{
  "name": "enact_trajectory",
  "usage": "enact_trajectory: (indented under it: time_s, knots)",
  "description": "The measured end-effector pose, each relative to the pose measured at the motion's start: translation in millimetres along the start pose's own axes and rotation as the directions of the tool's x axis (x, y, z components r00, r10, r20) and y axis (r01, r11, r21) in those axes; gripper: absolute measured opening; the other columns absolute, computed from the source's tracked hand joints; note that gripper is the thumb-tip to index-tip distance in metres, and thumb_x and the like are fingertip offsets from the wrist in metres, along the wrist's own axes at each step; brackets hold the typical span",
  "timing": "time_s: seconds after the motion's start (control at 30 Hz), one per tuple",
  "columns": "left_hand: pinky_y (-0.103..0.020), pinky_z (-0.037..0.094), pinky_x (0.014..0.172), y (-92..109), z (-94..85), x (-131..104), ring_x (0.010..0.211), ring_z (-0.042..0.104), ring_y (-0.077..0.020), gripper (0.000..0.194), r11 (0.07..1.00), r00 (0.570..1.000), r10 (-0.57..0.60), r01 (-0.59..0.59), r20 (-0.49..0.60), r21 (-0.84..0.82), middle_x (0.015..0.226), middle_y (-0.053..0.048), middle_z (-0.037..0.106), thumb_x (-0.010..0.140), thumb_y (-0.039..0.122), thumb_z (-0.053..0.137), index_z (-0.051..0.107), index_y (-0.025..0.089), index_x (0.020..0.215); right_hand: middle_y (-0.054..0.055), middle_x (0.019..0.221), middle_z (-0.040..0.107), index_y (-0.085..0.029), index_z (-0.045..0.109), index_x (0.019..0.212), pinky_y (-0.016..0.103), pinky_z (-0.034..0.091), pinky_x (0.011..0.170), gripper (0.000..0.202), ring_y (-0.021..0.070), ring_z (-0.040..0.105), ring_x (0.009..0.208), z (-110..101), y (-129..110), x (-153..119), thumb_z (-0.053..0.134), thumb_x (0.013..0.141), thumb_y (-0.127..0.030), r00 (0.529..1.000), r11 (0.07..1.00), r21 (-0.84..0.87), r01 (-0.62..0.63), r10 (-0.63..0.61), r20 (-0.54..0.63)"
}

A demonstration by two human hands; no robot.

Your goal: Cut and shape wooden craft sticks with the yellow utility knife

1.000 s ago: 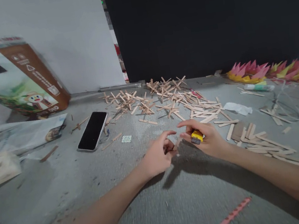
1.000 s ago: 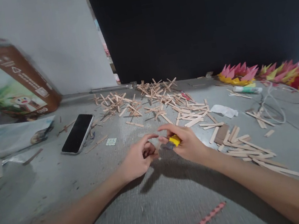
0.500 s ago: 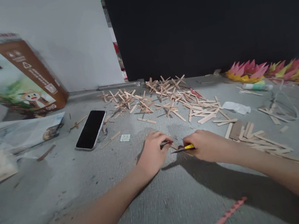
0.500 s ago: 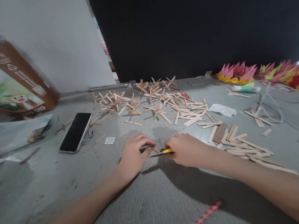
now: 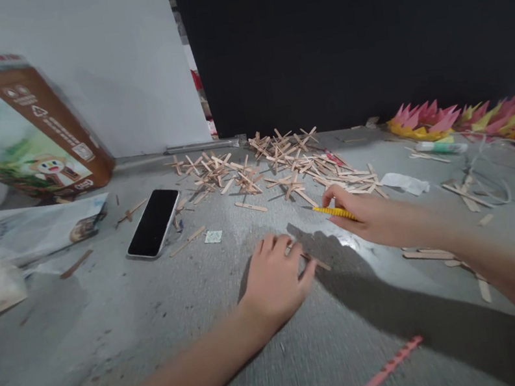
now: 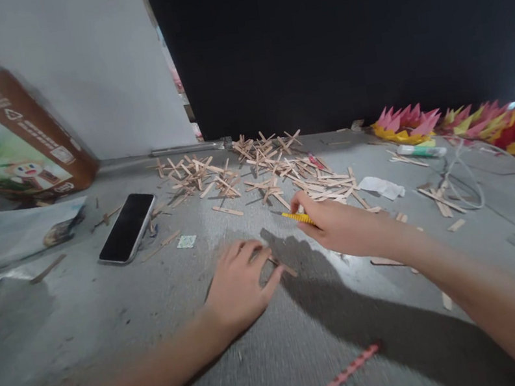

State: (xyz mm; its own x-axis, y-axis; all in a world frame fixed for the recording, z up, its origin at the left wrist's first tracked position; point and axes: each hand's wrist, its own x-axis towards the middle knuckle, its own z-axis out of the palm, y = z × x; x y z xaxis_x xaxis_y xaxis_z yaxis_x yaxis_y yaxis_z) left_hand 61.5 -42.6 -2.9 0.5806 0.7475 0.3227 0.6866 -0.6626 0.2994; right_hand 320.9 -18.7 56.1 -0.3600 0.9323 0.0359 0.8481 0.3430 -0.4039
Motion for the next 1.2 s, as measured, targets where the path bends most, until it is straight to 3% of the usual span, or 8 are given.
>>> enact_trajectory:
  time_s: [0.1, 0.2, 0.37, 0.47, 0.7, 0.87, 1.2]
  knots:
    - [-0.052, 0.045, 0.106, 5, 5.9, -3, 0.127, 0.055, -0.0366, 0.035, 0.998, 0.998, 0.011, -0.008, 0.060, -0.058, 0.129, -0.017, 0.068, 0.101, 0.040, 0.056, 0.071, 0.014, 0.117, 0.000, 0.069, 0.068, -0.028, 0.058, 0.126, 0.030, 0.035, 0.056, 0.026, 0.0206, 0.059, 0.056, -10, -6, 0, 0.055, 0.101, -0.038, 0.998, 1.000, -0.018, 0.011, -0.013, -0.063]
    - [-0.051, 0.039, 0.118, 1, 10.1, -2, 0.144, 0.045, -0.0354, 0.041, 0.991, 0.997, -0.006, 0.017, 0.078, -0.133, 0.141, -0.019, 0.063, 0.101, 0.041, 0.057, 0.068, 0.011, 0.126, -0.001, 0.064, 0.064, -0.030, 0.062, 0.126, 0.030, 0.034, 0.057, 0.026, 0.0204, 0.056, 0.055, -20, -12, 1, 0.057, 0.101, -0.033, 0.998, 0.998, -0.057, 0.037, -0.040, -0.051]
    - [-0.053, 0.028, 0.127, -11, 2.1, 5, 0.153, 0.036, -0.0329, 0.036, 0.966, 0.990, -0.049, 0.080, 0.130, -0.244, 0.148, -0.009, 0.062, 0.094, 0.045, 0.067, 0.070, 0.020, 0.121, -0.001, 0.065, 0.063, -0.032, 0.063, 0.126, 0.029, 0.033, 0.055, 0.027, 0.0179, 0.053, 0.054, -39, -22, -3, 0.053, 0.103, -0.043, 0.995, 0.992, -0.099, 0.081, -0.075, 0.065]
    - [-0.055, 0.030, 0.126, -16, -5.7, 8, 0.156, 0.029, -0.0351, 0.059, 0.961, 0.971, -0.121, 0.167, 0.206, -0.221, 0.159, -0.008, 0.050, 0.088, 0.059, 0.070, 0.065, 0.024, 0.136, -0.003, 0.064, 0.063, -0.033, 0.061, 0.133, 0.027, 0.034, 0.055, 0.039, 0.0162, 0.051, 0.051, -45, -27, -4, 0.049, 0.103, -0.054, 0.980, 0.996, -0.058, 0.063, -0.050, 0.191]
    - [-0.046, 0.020, 0.131, -23, -5.7, 12, 0.159, 0.023, -0.0266, 0.069, 0.978, 0.971, -0.041, 0.087, 0.235, -0.188, 0.164, -0.007, 0.042, 0.089, 0.064, 0.066, 0.061, 0.023, 0.145, 0.005, 0.093, 0.081, -0.029, 0.075, 0.128, 0.027, 0.037, 0.058, 0.038, 0.0127, 0.057, 0.056, -26, -21, 5, 0.050, 0.103, -0.043, 0.937, 0.984, 0.019, 0.176, -0.174, 0.303]
    - [-0.049, 0.022, 0.129, -26, -6.8, 13, 0.159, 0.020, -0.0285, 0.077, 0.983, 0.963, -0.018, 0.066, 0.270, -0.171, 0.166, -0.007, 0.037, 0.087, 0.072, 0.062, 0.057, 0.025, 0.148, 0.005, 0.087, 0.081, -0.029, 0.075, 0.130, 0.027, 0.036, 0.056, 0.038, 0.0123, 0.053, 0.054, -15, -11, 9, 0.053, 0.101, -0.041, 0.916, 0.974, 0.104, 0.201, -0.225, 0.332]
    - [-0.050, 0.025, 0.127, -27, -6.3, 13, 0.159, 0.022, -0.0294, 0.075, 0.986, 0.967, -0.016, 0.057, 0.255, -0.156, 0.165, -0.006, 0.038, 0.087, 0.071, 0.063, 0.058, 0.027, 0.148, 0.005, 0.078, 0.079, -0.027, 0.076, 0.128, 0.026, 0.031, 0.053, 0.038, 0.0108, 0.042, 0.048, -13, -9, 9, 0.057, 0.099, -0.041, 0.914, 0.967, 0.157, 0.202, -0.244, 0.323]
